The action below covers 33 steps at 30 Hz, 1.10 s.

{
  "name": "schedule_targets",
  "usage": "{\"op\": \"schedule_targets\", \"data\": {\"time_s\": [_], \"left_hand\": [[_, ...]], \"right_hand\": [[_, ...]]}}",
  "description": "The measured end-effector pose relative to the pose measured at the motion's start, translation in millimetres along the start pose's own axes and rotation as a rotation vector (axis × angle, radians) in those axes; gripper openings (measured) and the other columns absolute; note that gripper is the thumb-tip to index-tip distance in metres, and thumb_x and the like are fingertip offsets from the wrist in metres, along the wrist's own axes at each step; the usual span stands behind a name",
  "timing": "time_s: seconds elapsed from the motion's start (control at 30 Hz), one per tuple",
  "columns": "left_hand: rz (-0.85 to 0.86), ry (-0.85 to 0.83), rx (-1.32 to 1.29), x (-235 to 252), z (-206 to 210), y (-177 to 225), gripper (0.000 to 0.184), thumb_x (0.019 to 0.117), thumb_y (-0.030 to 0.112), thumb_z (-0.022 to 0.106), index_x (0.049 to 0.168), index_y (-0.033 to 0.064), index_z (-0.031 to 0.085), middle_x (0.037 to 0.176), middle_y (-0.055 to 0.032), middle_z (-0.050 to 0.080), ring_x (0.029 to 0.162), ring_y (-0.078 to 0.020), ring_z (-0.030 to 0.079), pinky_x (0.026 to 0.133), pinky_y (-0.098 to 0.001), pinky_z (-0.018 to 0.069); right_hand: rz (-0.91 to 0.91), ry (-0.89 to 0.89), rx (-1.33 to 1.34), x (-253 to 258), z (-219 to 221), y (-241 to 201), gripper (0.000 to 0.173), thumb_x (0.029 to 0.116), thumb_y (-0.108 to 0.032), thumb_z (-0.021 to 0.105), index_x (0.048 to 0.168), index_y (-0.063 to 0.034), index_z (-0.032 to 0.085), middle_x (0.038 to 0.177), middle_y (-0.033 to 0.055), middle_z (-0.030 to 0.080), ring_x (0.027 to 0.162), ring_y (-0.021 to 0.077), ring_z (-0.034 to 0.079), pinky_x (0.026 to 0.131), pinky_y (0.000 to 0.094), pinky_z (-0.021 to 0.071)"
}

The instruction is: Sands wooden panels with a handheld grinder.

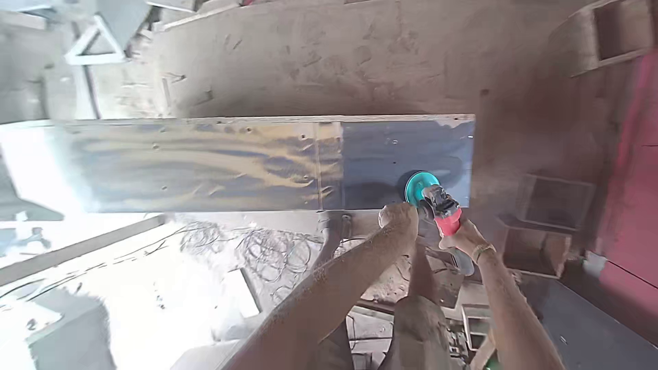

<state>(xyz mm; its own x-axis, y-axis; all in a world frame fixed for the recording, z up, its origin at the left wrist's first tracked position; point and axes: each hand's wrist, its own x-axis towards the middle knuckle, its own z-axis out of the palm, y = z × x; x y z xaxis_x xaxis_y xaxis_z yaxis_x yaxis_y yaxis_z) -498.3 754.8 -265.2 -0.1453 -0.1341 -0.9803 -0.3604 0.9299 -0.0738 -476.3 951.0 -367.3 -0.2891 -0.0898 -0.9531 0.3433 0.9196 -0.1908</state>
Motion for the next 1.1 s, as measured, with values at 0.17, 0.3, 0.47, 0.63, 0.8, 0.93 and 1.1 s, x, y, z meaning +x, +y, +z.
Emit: {"op": "schedule_targets", "data": {"time_s": [0.17, 0.3, 0.47, 0.63, 0.8, 0.93, 1.1], "left_hand": [[-0.093, 0.099, 0.008, -14, 9, -121, 0.041, 0.0927, 0.019, 0.068, 0.129, 0.0034, 0.061, 0.12, -0.0223, 0.069, 0.107, -0.0433, 0.069, 0.08, -0.0621, 0.0564], [-0.251, 0.067, 0.007, -39, 13, -215, 0.041, 0.0893, 0.013, 0.068, 0.129, 0.0064, 0.062, 0.117, -0.0207, 0.071, 0.107, -0.0423, 0.07, 0.081, -0.0627, 0.0568], [-0.427, 0.132, -0.085, -32, 58, -327, 0.035, 0.0892, 0.023, 0.066, 0.123, 0.0126, 0.062, 0.112, -0.016, 0.073, 0.104, -0.0375, 0.072, 0.08, -0.0593, 0.058], [-0.304, 0.179, -0.423, -1, 97, -343, 0.034, 0.0903, 0.024, 0.068, 0.121, 0.0101, 0.067, 0.111, -0.0194, 0.072, 0.106, -0.0399, 0.07, 0.085, -0.0658, 0.0545], [-0.107, 0.096, -0.419, 30, 106, -223, 0.041, 0.0923, 0.041, 0.065, 0.124, 0.0152, 0.067, 0.114, -0.014, 0.073, 0.106, -0.0344, 0.071, 0.088, -0.0641, 0.0558], [0.022, -0.002, -0.227, 41, 68, -106, 0.041, 0.0907, 0.029, 0.065, 0.129, 0.0147, 0.064, 0.123, -0.0154, 0.07, 0.114, -0.0367, 0.069, 0.089, -0.0642, 0.0557], [0.19, 0.015, -0.065, 62, 31, 18, 0.036, 0.086, 0.025, 0.072, 0.117, 0.0077, 0.068, 0.118, -0.0171, 0.071, 0.108, -0.0382, 0.07, 0.079, -0.0627, 0.057]], "right_hand": [[-0.127, 0.006, 0.035, -15, 88, -101, 0.086, 0.0569, -0.028, 0.096, 0.133, -0.0036, 0.063, 0.125, 0.0194, 0.07, 0.12, 0.0345, 0.066, 0.104, 0.0583, 0.0522], [-0.228, -0.113, -0.143, -30, 141, -184, 0.073, 0.0646, -0.037, 0.09, 0.128, -0.0098, 0.067, 0.121, 0.0162, 0.072, 0.115, 0.0344, 0.068, 0.097, 0.0612, 0.0542], [-0.292, -0.201, -0.381, -52, 174, -273, 0.069, 0.0711, -0.037, 0.082, 0.132, -0.0114, 0.062, 0.119, 0.0157, 0.072, 0.111, 0.0358, 0.07, 0.089, 0.0636, 0.0563], [-0.288, -0.164, -0.545, -84, 138, -308, 0.065, 0.0771, -0.033, 0.081, 0.128, 0.001, 0.06, 0.123, 0.0209, 0.068, 0.115, 0.0366, 0.068, 0.091, 0.0569, 0.0566], [-0.078, -0.123, -0.531, -100, 52, -227, 0.059, 0.0828, -0.034, 0.079, 0.124, 0.004, 0.063, 0.124, 0.0247, 0.068, 0.116, 0.0414, 0.067, 0.092, 0.0616, 0.0554], [0.15, -0.007, -0.469, -78, 6, -126, 0.071, 0.0808, -0.046, 0.079, 0.131, 0.0005, 0.061, 0.127, 0.023, 0.068, 0.119, 0.04, 0.067, 0.096, 0.0598, 0.0551], [0.326, 0.12, -0.294, -41, -49, -18, 0.075, 0.0641, -0.029, 0.09, 0.13, -0.0029, 0.063, 0.124, 0.0222, 0.069, 0.118, 0.0395, 0.067, 0.096, 0.0621, 0.0543]]}}
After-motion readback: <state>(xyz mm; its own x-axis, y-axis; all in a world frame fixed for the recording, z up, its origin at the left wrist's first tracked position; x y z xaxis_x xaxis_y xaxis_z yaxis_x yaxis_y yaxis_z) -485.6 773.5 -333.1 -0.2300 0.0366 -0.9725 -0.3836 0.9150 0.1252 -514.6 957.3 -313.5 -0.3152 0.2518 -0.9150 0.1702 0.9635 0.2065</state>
